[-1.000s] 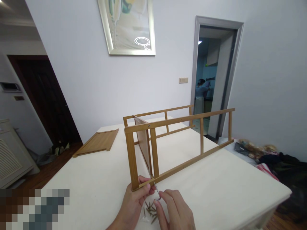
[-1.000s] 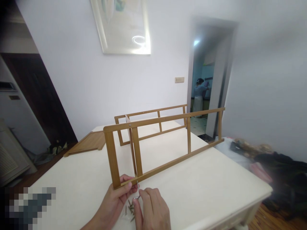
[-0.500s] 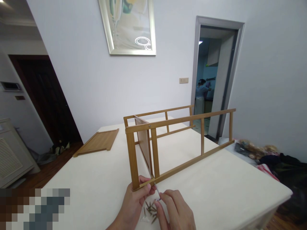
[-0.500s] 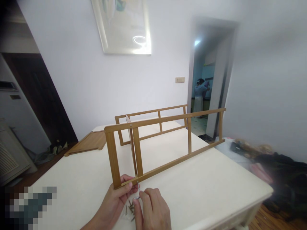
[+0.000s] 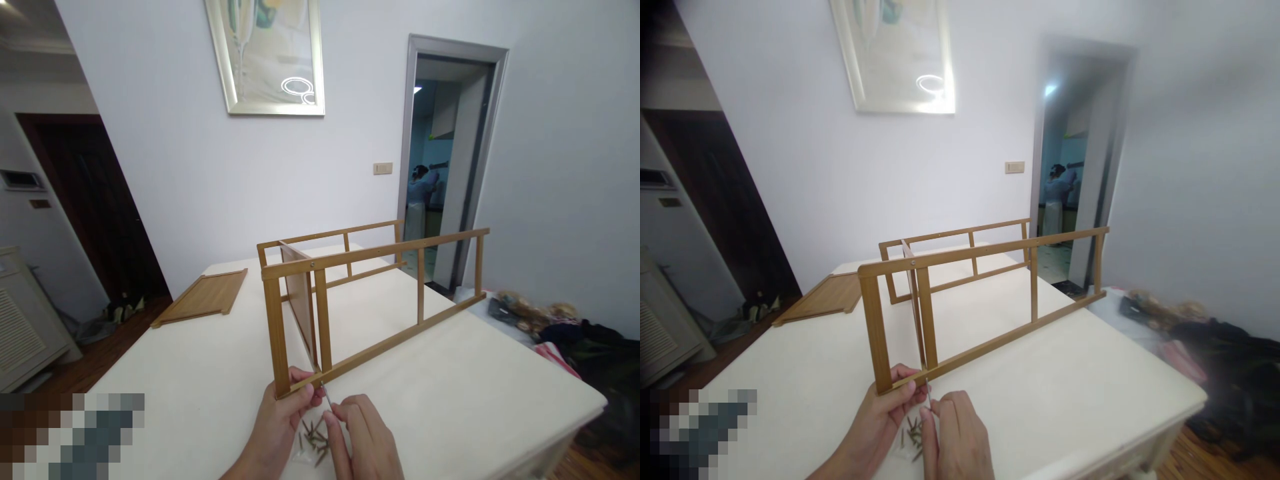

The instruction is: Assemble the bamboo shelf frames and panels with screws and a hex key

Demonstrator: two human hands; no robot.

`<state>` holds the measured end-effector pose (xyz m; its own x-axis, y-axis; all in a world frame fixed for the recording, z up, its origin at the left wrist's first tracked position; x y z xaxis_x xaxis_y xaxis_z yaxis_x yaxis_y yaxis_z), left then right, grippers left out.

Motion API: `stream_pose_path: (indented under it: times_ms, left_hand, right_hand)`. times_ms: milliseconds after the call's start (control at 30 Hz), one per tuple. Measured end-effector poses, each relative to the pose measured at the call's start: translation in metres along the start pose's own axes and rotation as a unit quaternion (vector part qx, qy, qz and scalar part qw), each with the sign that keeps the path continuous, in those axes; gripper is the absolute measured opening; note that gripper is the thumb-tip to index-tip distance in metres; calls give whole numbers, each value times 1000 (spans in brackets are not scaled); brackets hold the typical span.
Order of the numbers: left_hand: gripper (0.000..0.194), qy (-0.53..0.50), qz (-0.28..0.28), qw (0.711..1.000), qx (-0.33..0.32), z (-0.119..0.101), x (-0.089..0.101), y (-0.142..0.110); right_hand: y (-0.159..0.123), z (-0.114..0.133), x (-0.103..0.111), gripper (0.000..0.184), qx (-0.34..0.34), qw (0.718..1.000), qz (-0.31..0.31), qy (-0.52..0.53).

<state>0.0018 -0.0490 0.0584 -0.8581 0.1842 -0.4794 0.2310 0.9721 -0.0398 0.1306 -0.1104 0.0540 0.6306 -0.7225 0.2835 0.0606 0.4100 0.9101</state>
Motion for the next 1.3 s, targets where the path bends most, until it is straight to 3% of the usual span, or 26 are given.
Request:
stream_pose_path:
  times_ms: [233,533,733,900,1133,1300]
  left_hand:
    - [20,-4,-5,1000,9,1,1,0]
    - [19,-8,-10,1000,15,0,0,1]
    - [18,-9,-3,1000,17,3,4,1]
    - [18,-6,-8,1000,17,3,4,1]
    - [20,-10,-13,1000,18,4,5,3]
    - [22,-17,-19,999,23,1,2,1]
  right_hand:
    - [1,-5,-5,26,-29,999,-26,12]
    - [1,-14,-2,35,-205,972,58,96]
    - [5,-9,3,36,-249,957,87,119]
    - [3,-11,2,35,-199,973,82,88]
    - [3,-5,0,24,-28,999,20,11]
    - [5,-2,1,20,0,1000,27,10]
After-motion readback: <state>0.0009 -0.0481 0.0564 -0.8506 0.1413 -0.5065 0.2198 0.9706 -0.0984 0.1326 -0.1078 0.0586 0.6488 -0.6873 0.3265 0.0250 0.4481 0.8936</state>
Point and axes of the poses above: each hand's wrist, its own y-axis towards the middle knuckle, its own x-axis out of the back of the hand, z = x × y, the point moved 3 cm from there along y, towards the middle knuckle, and after that the axes turned 2 degrees about -z, right-handed, at the moved point
